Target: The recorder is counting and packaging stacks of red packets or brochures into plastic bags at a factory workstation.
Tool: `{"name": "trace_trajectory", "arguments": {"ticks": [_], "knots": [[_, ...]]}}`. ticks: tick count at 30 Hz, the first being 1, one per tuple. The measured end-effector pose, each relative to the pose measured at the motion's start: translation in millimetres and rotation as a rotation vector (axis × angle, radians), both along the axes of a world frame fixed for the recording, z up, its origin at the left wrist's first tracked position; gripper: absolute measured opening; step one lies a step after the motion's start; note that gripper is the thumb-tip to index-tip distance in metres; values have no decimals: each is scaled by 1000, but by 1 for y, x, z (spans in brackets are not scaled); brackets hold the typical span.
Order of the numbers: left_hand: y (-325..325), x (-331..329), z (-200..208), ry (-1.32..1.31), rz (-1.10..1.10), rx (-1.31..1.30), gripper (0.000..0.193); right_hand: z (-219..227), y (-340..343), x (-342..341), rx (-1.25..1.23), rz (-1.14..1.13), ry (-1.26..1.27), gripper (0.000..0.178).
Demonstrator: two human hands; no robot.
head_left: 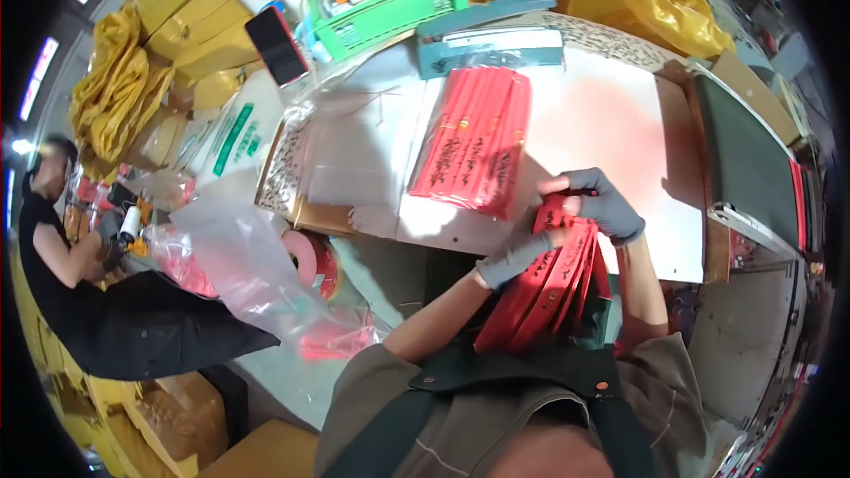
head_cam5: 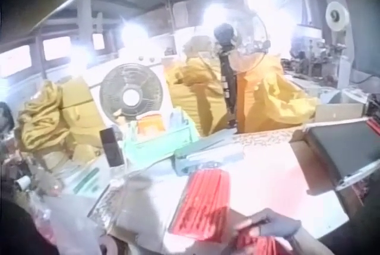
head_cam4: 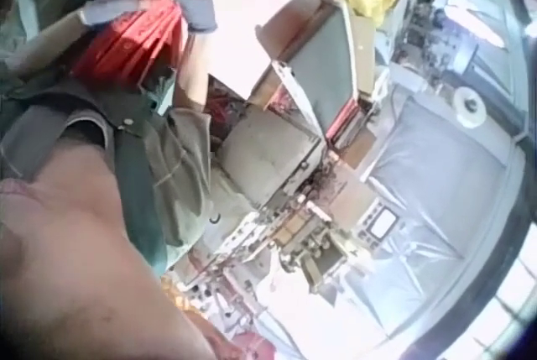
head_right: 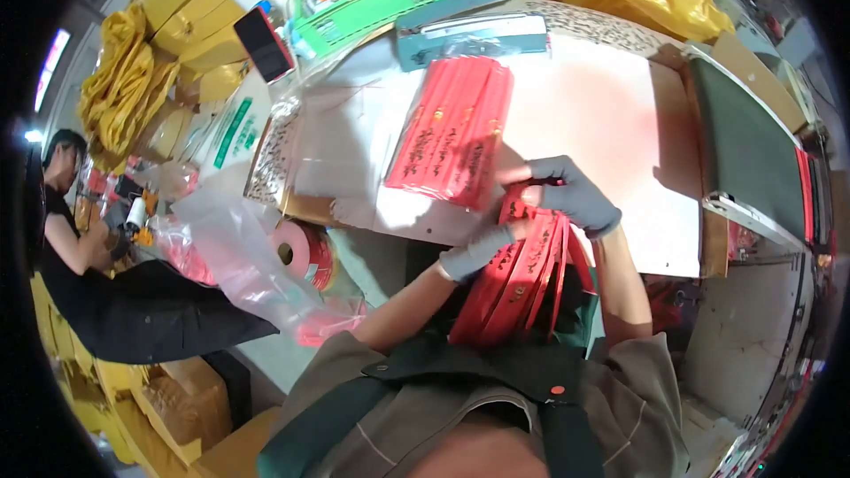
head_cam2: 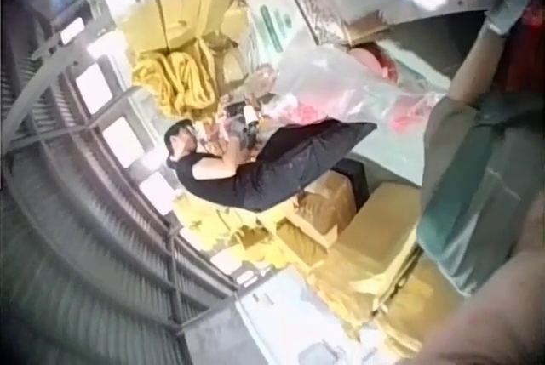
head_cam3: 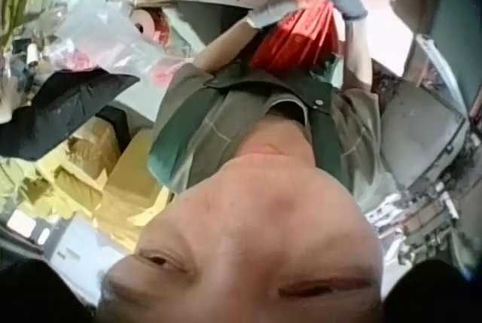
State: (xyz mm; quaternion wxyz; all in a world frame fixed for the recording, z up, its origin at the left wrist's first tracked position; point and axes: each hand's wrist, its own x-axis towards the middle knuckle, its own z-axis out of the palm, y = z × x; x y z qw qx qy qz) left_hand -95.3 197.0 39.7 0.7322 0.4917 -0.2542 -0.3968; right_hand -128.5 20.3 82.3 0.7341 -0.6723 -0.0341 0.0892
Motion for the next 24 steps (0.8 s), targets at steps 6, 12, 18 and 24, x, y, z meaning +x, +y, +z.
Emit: {"name": "trace_trajectory", "arguments": {"ticks": [6,12,18,24], "knots": [[78,43,-21,-383,20,281,52,-13,50,55,-135,249,-47,18],[228,209,-48,-1083,684,815,26,-27,63,74,-126,301,-15,15],[250,246,-77,-1272,652,1111,23,-27,71,78,-101,284,11,17],[166,137,-11,-130,772,65,18,-31,69,70,-1,183,60,33]]}}
